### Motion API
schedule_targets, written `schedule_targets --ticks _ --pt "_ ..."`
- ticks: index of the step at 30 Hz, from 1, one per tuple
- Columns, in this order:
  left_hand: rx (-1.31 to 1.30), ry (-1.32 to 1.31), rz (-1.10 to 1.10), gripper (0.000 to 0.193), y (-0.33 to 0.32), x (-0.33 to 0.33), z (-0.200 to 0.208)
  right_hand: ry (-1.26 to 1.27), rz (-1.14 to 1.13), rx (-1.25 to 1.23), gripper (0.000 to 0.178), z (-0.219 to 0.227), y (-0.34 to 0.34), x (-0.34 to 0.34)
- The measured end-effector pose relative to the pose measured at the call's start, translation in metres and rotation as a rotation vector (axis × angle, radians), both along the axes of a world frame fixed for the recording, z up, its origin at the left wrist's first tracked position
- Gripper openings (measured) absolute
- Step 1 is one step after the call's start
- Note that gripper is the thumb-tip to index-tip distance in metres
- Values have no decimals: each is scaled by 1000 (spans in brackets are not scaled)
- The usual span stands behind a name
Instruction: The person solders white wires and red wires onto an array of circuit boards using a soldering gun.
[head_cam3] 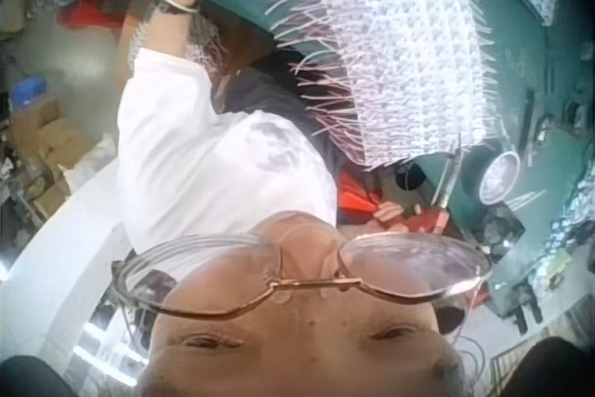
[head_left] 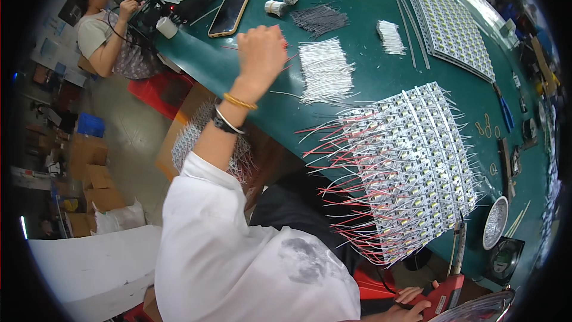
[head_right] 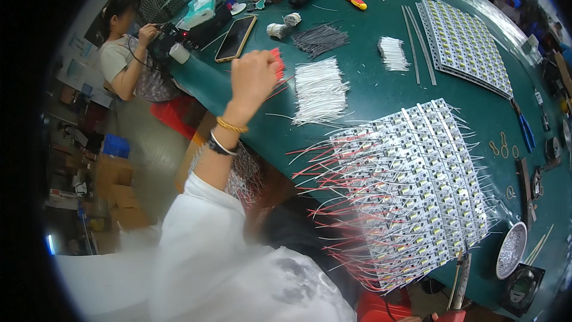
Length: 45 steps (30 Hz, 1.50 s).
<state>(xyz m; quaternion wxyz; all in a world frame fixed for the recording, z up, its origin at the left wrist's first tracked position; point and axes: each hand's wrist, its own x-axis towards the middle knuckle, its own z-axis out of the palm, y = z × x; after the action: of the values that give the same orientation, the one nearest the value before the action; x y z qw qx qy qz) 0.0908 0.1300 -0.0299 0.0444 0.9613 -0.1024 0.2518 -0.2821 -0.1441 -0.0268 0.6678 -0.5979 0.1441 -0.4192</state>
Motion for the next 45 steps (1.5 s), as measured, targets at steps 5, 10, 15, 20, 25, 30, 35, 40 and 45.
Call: schedule_targets --ticks 5,10,15,20,25,30,35,40,45 --pt "37 68 -136 13 46 39 -25 13 54 -104 82 16 3 22" --pt "39 146 -277 16 45 49 -18 47 76 -199 82 30 6 35" --pt "-152 112 -191 16 46 37 -4 91 85 -281 82 42 10 48" --pt "-228 107 -275 17 40 32 11 136 108 -348 82 52 9 67" --pt "-492 247 -517 13 21 21 27 194 87 -392 82 64 6 75" --pt "-1013 687 -696 13 -33 -24 41 315 -5 -414 82 71 0 64" --pt "-862 791 -769 13 -89 -57 34 366 -100 -417 83 64 1 54" --pt "-693 855 -753 16 -117 -55 8 432 34 -235 84 41 -2 82" --pt "-638 906 -681 19 -128 -53 -7 491 87 62 88 14 -8 78"
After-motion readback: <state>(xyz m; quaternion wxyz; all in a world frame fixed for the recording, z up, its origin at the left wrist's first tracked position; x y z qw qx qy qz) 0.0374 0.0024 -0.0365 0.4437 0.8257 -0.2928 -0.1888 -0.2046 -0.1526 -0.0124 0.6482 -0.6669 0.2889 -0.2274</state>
